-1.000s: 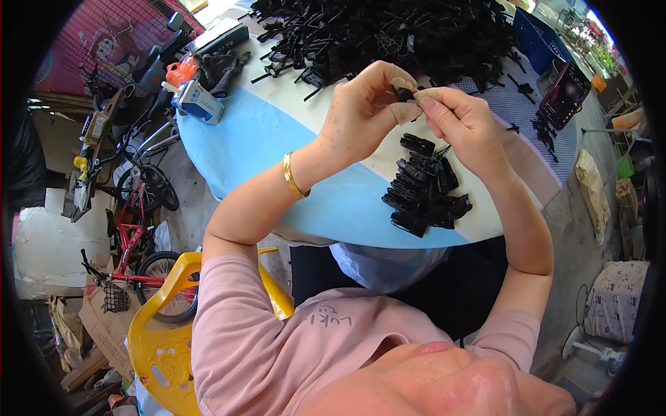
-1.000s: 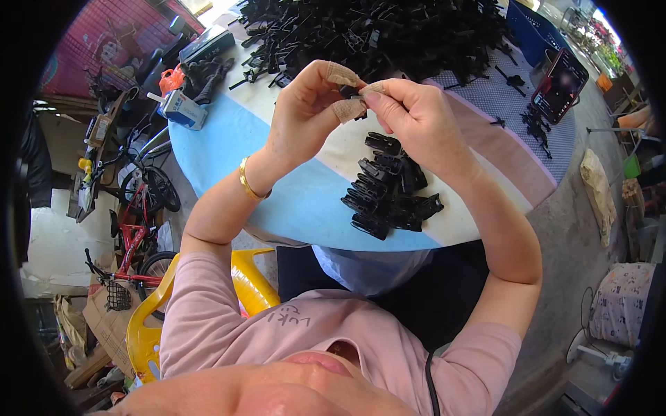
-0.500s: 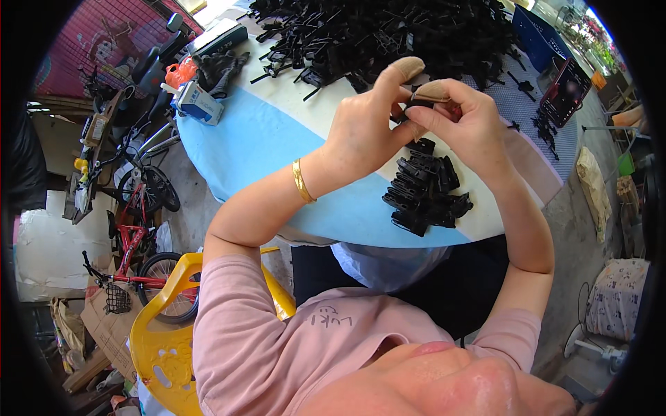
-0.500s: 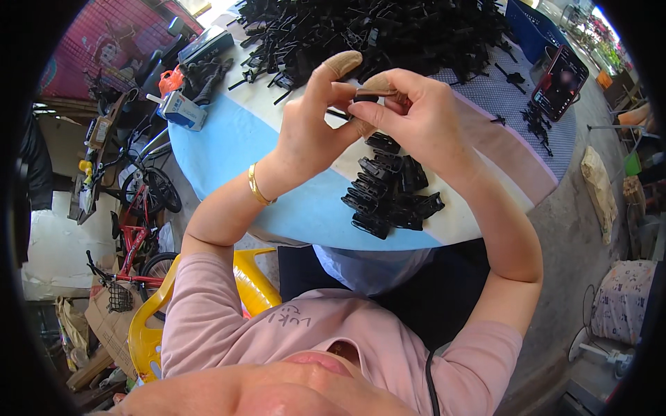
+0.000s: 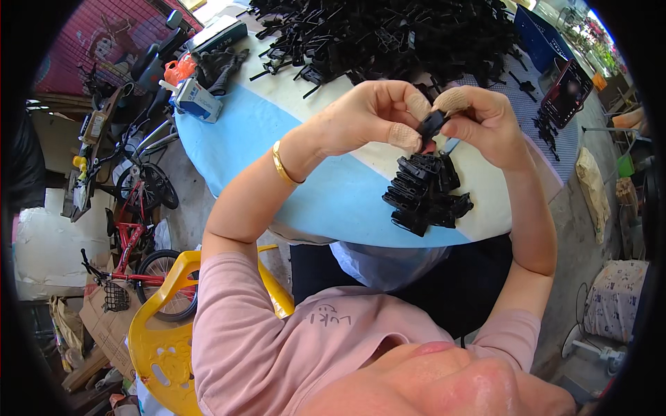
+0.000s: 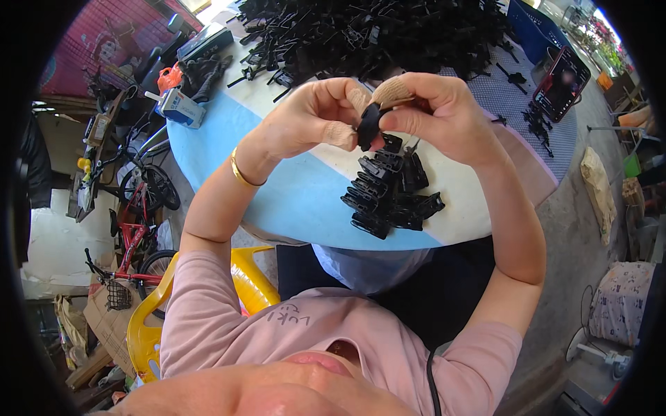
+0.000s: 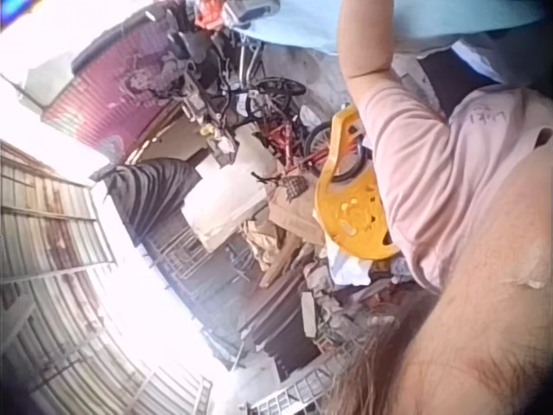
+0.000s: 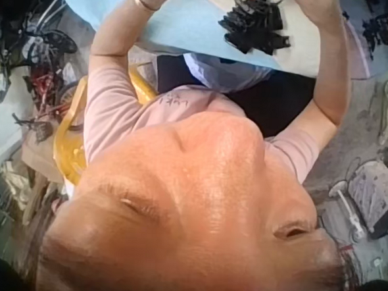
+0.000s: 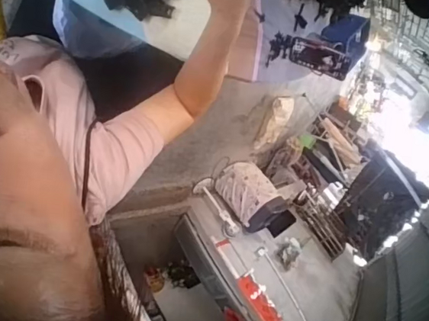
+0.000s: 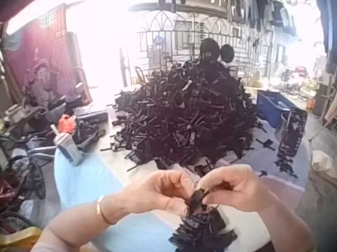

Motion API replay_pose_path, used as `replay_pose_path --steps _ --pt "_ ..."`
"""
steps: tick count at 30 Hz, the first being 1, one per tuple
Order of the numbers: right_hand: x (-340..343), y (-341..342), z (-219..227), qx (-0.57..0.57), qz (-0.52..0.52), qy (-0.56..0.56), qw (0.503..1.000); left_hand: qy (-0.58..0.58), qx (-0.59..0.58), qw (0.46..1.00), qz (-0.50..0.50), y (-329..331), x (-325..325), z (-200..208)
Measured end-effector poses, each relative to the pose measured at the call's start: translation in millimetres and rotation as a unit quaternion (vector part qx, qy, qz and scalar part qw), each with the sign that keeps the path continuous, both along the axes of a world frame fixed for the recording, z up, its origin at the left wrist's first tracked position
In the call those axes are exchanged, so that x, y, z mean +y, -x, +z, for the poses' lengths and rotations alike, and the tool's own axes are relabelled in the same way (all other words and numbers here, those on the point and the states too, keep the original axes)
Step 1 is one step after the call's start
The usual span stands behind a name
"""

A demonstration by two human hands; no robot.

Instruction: Assembling small black plastic components by hand at a workstation.

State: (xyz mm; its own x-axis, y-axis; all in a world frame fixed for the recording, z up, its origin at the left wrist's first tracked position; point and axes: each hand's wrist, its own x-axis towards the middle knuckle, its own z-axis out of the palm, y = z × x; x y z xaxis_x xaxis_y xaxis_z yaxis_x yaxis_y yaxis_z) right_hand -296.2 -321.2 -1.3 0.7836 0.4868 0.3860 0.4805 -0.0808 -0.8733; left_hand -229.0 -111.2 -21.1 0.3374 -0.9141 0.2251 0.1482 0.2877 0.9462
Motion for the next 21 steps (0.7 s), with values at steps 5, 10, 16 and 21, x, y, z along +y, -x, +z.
replay_pose_path --steps 5,10,16,21 --pt "14 7 0 -0.019 -0.072 0.010 0.997 -0.024 -0.015 0.996 0.080 7 -1 -1" --pt "14 9 -7 -0.041 -0.194 0.023 0.980 0.011 -0.100 0.960 0.260 18 -7 1" --pt "29 15 0 -0.027 -0.226 0.084 0.970 0.012 -0.148 0.942 0.301 23 -8 3" --pt "34 17 -1 -0.035 -0.239 0.085 0.967 0.033 -0.164 0.931 0.325 25 -9 -3"
